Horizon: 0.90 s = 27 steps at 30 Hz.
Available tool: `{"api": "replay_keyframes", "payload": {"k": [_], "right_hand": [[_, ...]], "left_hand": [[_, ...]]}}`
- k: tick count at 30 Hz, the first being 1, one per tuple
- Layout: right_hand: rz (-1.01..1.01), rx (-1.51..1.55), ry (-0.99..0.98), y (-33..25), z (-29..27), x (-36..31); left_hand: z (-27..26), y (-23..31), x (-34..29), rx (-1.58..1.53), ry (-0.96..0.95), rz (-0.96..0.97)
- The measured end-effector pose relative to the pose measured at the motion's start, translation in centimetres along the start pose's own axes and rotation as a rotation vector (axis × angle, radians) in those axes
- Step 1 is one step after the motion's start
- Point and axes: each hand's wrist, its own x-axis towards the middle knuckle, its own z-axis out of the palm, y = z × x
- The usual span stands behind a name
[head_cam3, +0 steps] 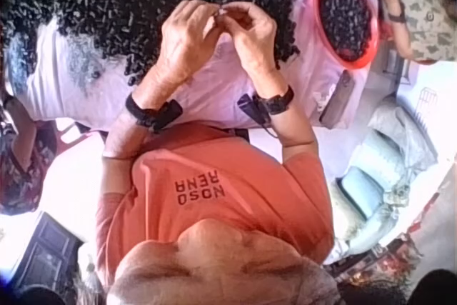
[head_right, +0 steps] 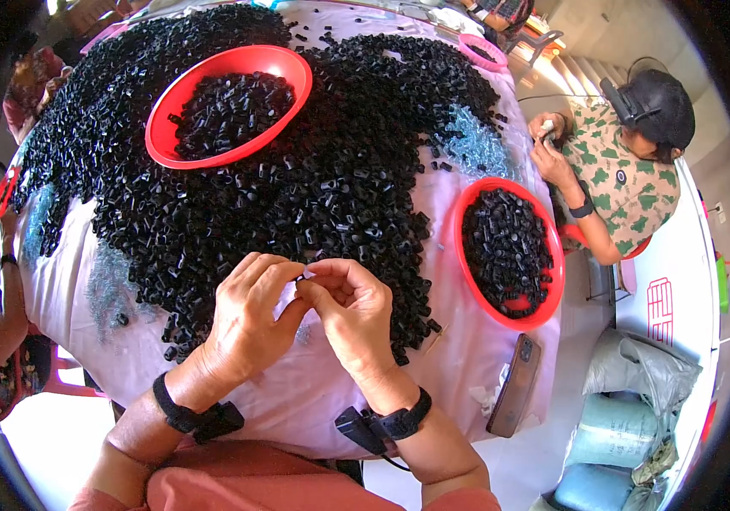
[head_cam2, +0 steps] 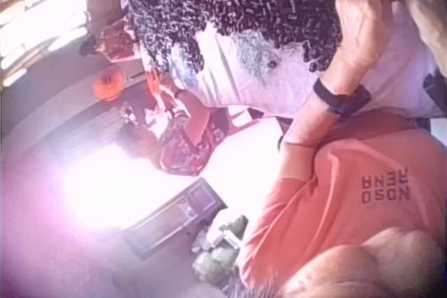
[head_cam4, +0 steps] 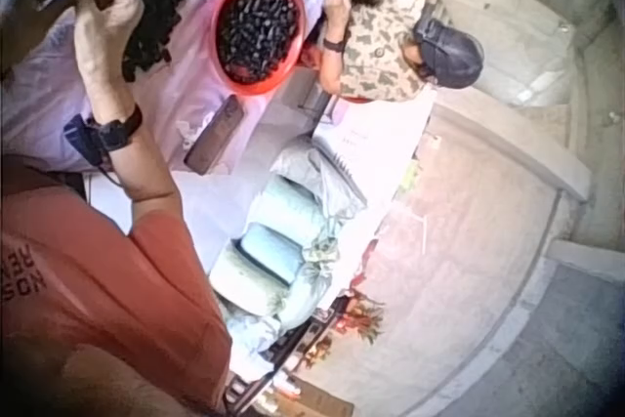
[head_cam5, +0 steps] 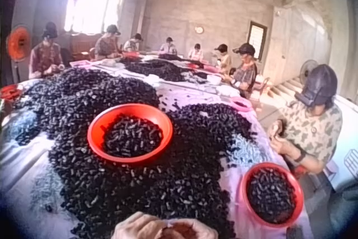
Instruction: Sorting small black shoe components into piles on a table.
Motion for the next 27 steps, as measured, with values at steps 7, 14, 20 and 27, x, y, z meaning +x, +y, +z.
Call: {"api": "replay_keyframes", "payload": {"k": [7, 14, 20, 27], "right_hand": [[0.121, 0.134, 0.022, 0.3, 0.11, 0.35], [0.159, 0.145, 0.029, 0.49, -0.1, 0.27], [0.158, 0.141, 0.069, 0.64, -0.08, 0.21], [0.071, 0.062, 0.073, 0.66, 0.19, -0.1]], "left_hand": [[-0.26, 0.07, 0.26, -0.007, -0.028, -0.099], [-0.46, -0.2, 0.24, 0.029, -0.045, -0.081], [-0.23, 0.0, 0.06, 0.015, -0.031, -0.108], [-0.04, -0.1, -0.02, 0.018, 0.021, -0.052]]}}
